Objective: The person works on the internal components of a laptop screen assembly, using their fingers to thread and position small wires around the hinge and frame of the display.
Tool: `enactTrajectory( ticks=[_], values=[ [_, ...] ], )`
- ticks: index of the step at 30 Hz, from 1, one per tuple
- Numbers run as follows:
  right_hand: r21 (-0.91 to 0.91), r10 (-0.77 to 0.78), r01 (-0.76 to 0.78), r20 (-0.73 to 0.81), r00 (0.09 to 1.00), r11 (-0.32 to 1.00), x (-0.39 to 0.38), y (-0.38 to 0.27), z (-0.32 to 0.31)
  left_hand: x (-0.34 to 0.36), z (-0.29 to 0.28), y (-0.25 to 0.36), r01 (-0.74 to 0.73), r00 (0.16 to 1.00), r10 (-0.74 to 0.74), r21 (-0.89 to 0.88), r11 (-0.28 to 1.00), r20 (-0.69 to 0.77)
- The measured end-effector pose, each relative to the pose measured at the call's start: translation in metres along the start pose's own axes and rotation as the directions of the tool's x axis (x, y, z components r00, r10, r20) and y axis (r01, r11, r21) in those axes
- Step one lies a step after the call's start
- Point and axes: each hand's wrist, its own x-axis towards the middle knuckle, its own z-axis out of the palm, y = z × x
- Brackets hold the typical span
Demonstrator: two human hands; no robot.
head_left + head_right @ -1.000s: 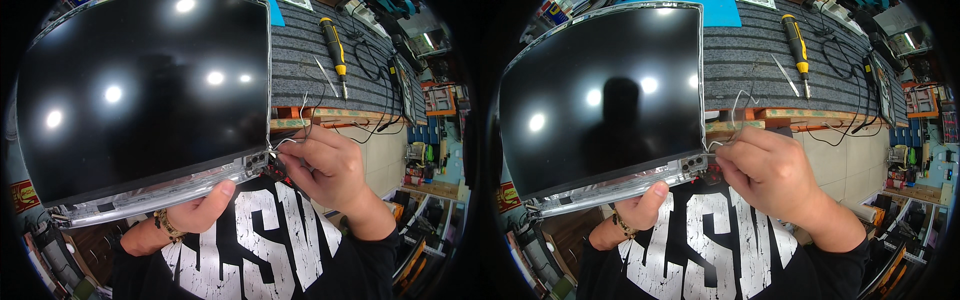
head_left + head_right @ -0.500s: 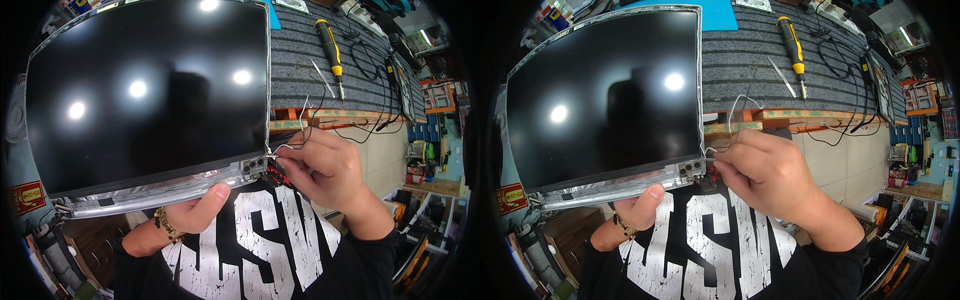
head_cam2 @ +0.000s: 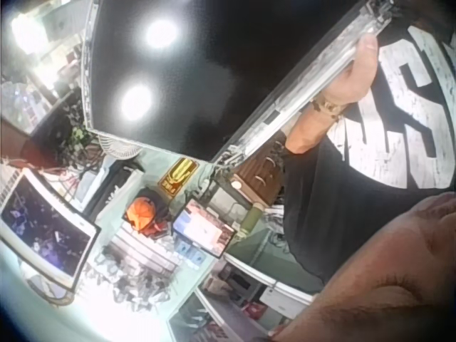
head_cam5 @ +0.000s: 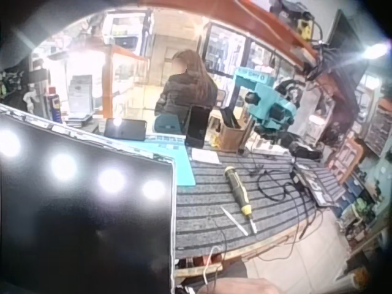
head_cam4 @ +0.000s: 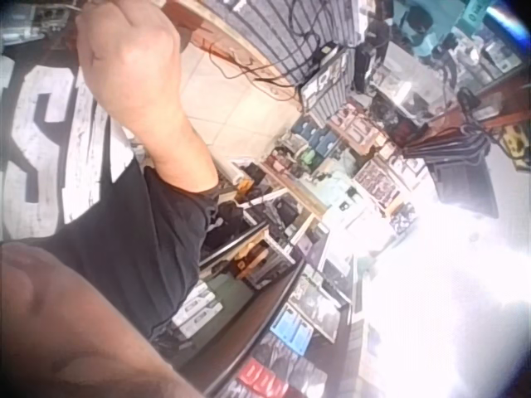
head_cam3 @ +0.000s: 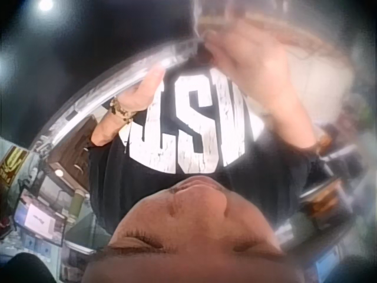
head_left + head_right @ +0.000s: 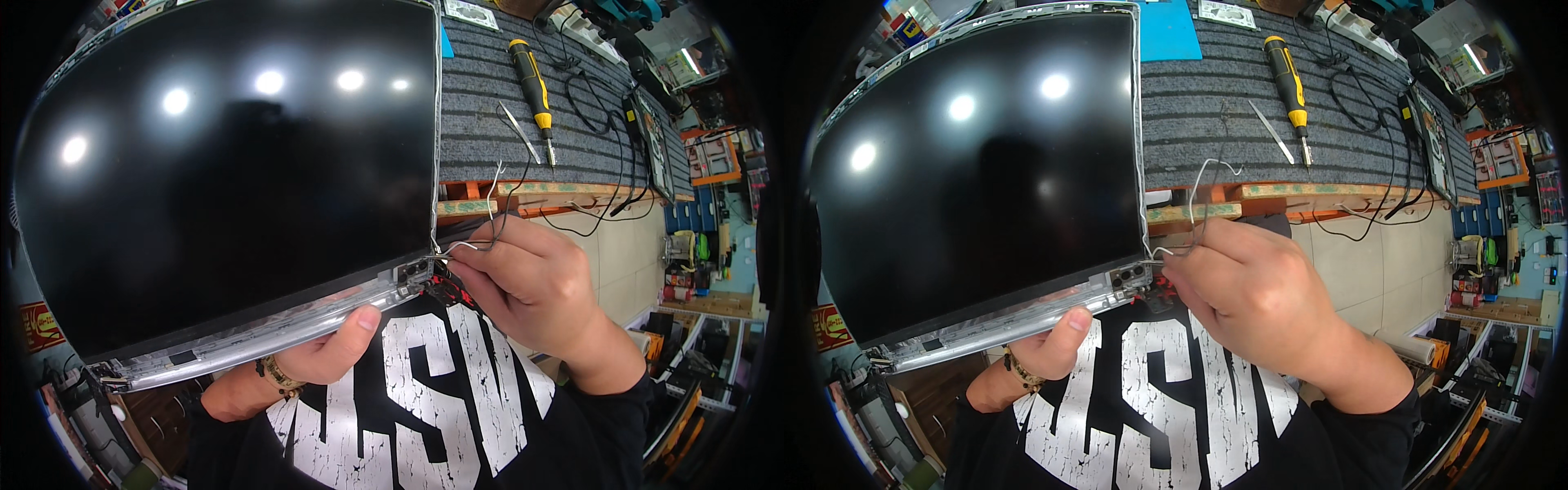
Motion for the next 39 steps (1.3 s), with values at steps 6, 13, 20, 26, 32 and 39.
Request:
enactTrajectory(
  ticks=[6, 13, 20, 26, 32, 39],
  values=[
    [0.074, -0.022, 0.026, -0.057, 0.998, 0.997, 0.002, 0.001, 0.009, 0.0, -0.003, 0.0, 0.03, 0.999, -0.031, 0.035, 0.999, 0.039],
    [0.066, -0.055, 0.058, -0.033, 0.998, 0.996, 0.001, 0.006, 0.01, 0.002, -0.001, -0.002, -0.024, 1.0, 0.023, 0.052, 0.998, 0.02],
    [-0.096, -0.163, 0.165, 0.036, 0.986, 0.982, -0.006, 0.016, 0.014, 0.004, 0.002, 0.001, -0.045, 0.997, 0.048, 0.054, 0.998, -0.064],
    [-0.237, -0.274, 0.285, 0.078, 0.959, 0.929, 0.002, 0.015, 0.01, 0.005, 0.001, 0.002, 0.033, 0.998, -0.031, 0.05, 0.998, -0.048],
    [-0.294, -0.263, 0.275, 0.081, 0.961, 0.915, 0.001, 0.011, 0.011, 0.007, 0.002, 0.003, 0.0, 0.999, 0.003, 0.063, 0.998, -0.04],
    [-0.268, -0.214, 0.237, 0.112, 0.97, 0.934, 0.003, 0.008, 0.009, 0.006, 0.001, 0.004, 0.065, 0.998, -0.065, 0.085, 0.994, -0.003]
  ],
)
